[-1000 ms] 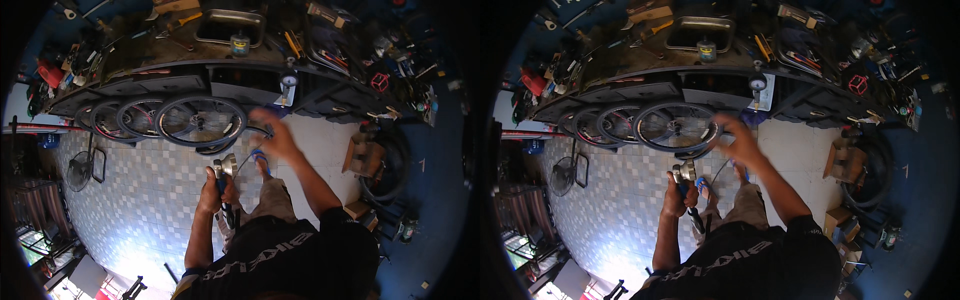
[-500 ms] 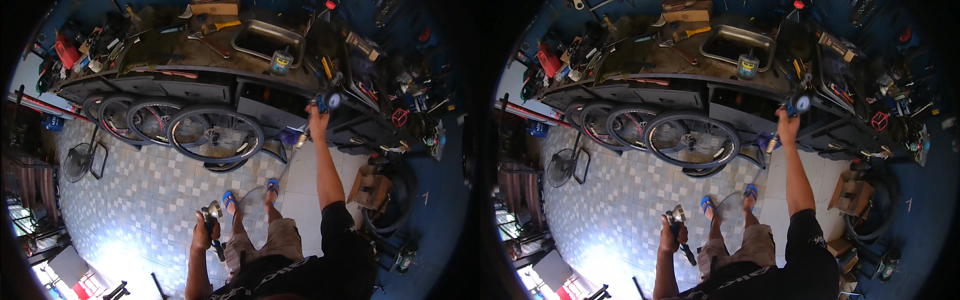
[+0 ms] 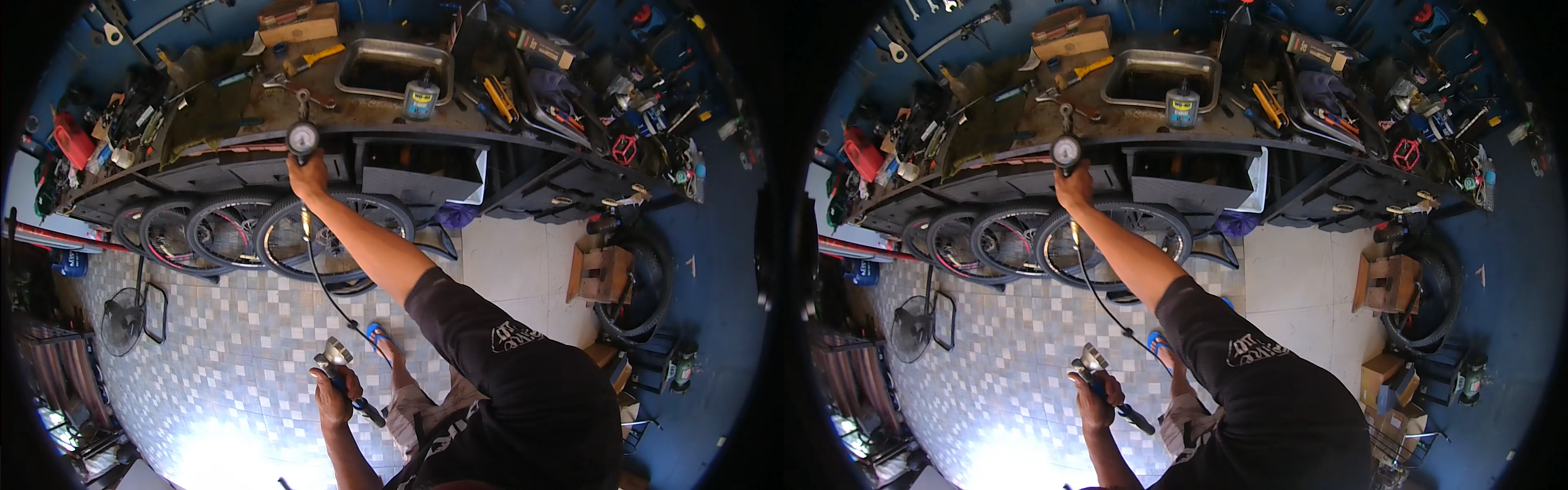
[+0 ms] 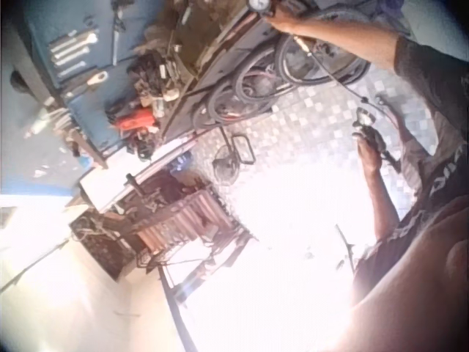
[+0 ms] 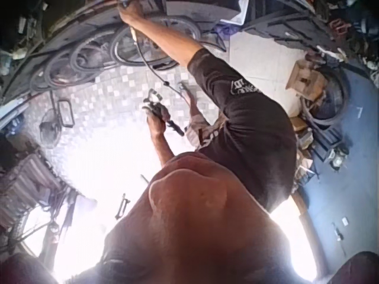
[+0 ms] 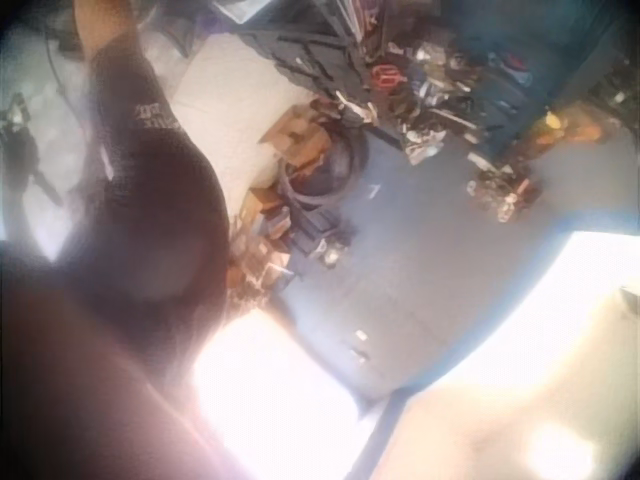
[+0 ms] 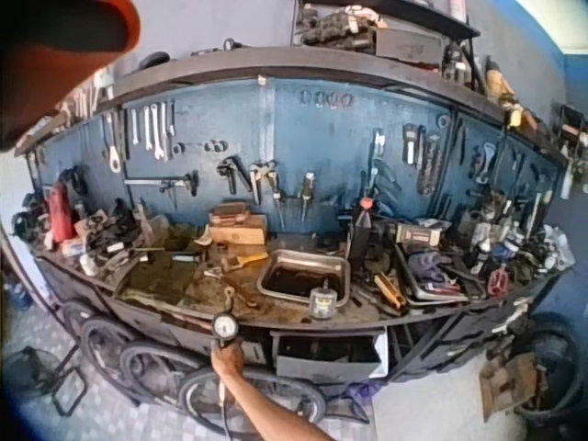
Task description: The person removes a red crank arm from a red mountain bike using a wrench and a rag, then retrieves a torque wrench from the workbench and uses it to tighten bolts on the bike frame. The person handles the crank arm, wrench, rag, and torque wrench throughout the task.
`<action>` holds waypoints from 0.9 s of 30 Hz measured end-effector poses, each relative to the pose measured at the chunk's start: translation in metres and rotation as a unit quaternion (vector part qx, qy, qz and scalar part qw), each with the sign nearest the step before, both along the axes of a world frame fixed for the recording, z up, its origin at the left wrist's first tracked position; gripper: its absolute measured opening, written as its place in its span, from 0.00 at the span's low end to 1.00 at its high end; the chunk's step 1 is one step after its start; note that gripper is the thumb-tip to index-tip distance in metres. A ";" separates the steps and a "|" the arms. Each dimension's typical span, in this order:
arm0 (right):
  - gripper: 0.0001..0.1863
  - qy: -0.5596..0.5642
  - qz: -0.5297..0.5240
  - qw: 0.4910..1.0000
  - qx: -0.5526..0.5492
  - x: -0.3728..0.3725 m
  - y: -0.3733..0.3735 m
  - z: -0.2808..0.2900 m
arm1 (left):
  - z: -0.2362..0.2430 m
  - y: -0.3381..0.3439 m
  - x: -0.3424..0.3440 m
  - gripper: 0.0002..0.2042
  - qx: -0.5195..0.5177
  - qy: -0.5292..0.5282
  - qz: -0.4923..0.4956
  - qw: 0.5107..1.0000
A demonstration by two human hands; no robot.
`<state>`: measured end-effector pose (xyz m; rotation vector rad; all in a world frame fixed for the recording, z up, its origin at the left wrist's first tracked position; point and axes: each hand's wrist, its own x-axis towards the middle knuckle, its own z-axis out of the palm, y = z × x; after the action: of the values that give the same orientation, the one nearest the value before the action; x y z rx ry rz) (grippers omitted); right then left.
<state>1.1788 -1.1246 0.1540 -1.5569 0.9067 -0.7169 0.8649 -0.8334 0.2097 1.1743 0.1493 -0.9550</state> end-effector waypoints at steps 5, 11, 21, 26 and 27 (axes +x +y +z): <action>0.30 0.030 -0.030 0.999 0.021 0.018 0.006 -0.012 | -0.010 0.008 -0.006 0.40 0.058 0.016 0.030 0.998; 0.31 0.040 0.037 0.998 -0.031 0.008 -0.020 -0.039 | -0.038 0.022 -0.016 0.40 0.077 0.031 0.005 0.997; 0.42 0.164 0.242 0.945 -0.149 -0.121 -0.054 -0.045 | -0.070 0.019 -0.003 0.35 0.002 -0.002 -0.014 1.000; 0.24 0.099 0.181 0.977 -0.045 -0.295 -0.130 -0.045 | -0.040 -0.010 0.020 0.17 0.027 -0.039 -0.053 0.997; 0.18 0.100 0.172 0.971 -0.129 -0.335 -0.157 -0.042 | -0.025 -0.024 0.028 0.14 0.055 -0.024 -0.056 0.997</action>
<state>0.8441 -1.2813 0.1116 -1.9852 0.6773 -0.4456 0.8928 -0.8578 0.1851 1.3167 0.1006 -1.0262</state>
